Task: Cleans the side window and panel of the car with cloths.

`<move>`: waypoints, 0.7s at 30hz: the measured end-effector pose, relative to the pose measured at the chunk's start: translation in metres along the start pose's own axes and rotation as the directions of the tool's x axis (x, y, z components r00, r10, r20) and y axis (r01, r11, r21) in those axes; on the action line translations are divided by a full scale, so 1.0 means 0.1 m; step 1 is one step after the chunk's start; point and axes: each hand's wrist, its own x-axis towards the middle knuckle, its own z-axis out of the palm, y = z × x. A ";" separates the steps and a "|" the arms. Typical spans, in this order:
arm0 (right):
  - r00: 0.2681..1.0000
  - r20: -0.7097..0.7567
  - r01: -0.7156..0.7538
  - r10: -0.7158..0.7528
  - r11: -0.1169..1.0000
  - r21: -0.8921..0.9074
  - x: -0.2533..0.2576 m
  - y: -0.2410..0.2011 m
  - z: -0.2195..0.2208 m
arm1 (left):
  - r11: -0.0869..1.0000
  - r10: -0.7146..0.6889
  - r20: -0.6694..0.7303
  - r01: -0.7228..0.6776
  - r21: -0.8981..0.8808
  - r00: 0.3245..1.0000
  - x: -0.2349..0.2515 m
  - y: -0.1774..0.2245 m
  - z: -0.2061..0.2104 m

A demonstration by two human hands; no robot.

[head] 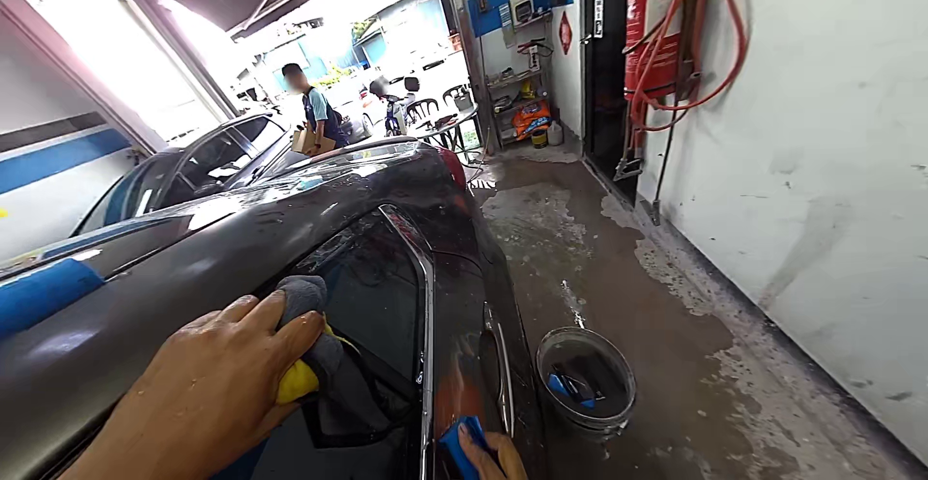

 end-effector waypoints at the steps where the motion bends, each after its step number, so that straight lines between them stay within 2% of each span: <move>1: 1.000 -0.020 -0.004 0.004 1.000 -0.003 0.14 0.06 0.08 | 1.000 0.001 0.000 -0.001 0.004 1.000 -0.01 -0.02 0.00; 3: 0.988 -0.134 -0.086 0.075 0.994 -0.074 0.76 0.23 0.26 | 1.000 0.007 -0.006 -0.007 0.011 1.000 0.00 -0.02 0.02; 5: 0.962 -0.147 -0.248 0.232 0.963 -0.104 1.25 0.32 0.31 | 1.000 0.007 -0.012 -0.007 0.011 1.000 -0.01 0.00 0.04; 6: 0.957 -0.131 -0.272 0.258 0.957 -0.102 1.25 0.29 0.30 | 1.000 0.012 -0.009 -0.012 0.010 1.000 -0.01 0.01 0.02; 7: 0.968 -0.115 -0.234 0.224 0.968 -0.086 1.05 0.22 0.25 | 1.000 0.017 -0.010 -0.017 0.003 1.000 0.00 0.01 0.00; 10: 1.000 -0.023 -0.017 0.018 0.999 0.027 0.09 -0.02 0.00 | 0.998 -0.010 0.071 0.014 -0.061 0.997 0.07 0.05 -0.13; 11: 1.000 0.009 0.017 -0.018 0.997 0.073 -0.04 0.00 -0.03 | 0.996 -0.022 0.100 0.030 -0.081 0.995 0.07 0.07 -0.14; 13: 1.000 -0.016 -0.007 0.009 0.995 0.102 0.23 0.17 0.05 | 0.998 -0.008 0.075 0.013 -0.069 0.997 0.05 0.06 -0.09; 16: 0.975 -0.133 -0.179 0.177 0.984 -0.003 1.16 0.42 0.24 | 1.000 0.014 0.004 -0.014 -0.024 1.000 0.00 0.04 0.01; 17: 0.967 -0.140 -0.217 0.213 0.976 -0.017 1.27 0.45 0.26 | 1.000 0.017 -0.004 -0.017 -0.019 1.000 -0.01 0.04 0.01; 19: 0.975 -0.102 -0.200 0.198 0.980 -0.011 0.96 0.31 0.19 | 1.000 0.011 0.016 -0.011 -0.028 1.000 -0.01 0.06 -0.02; 21: 0.996 -0.064 -0.066 0.069 0.997 0.035 0.34 0.10 0.08 | 0.999 0.001 0.048 0.001 -0.050 0.999 0.04 0.07 -0.06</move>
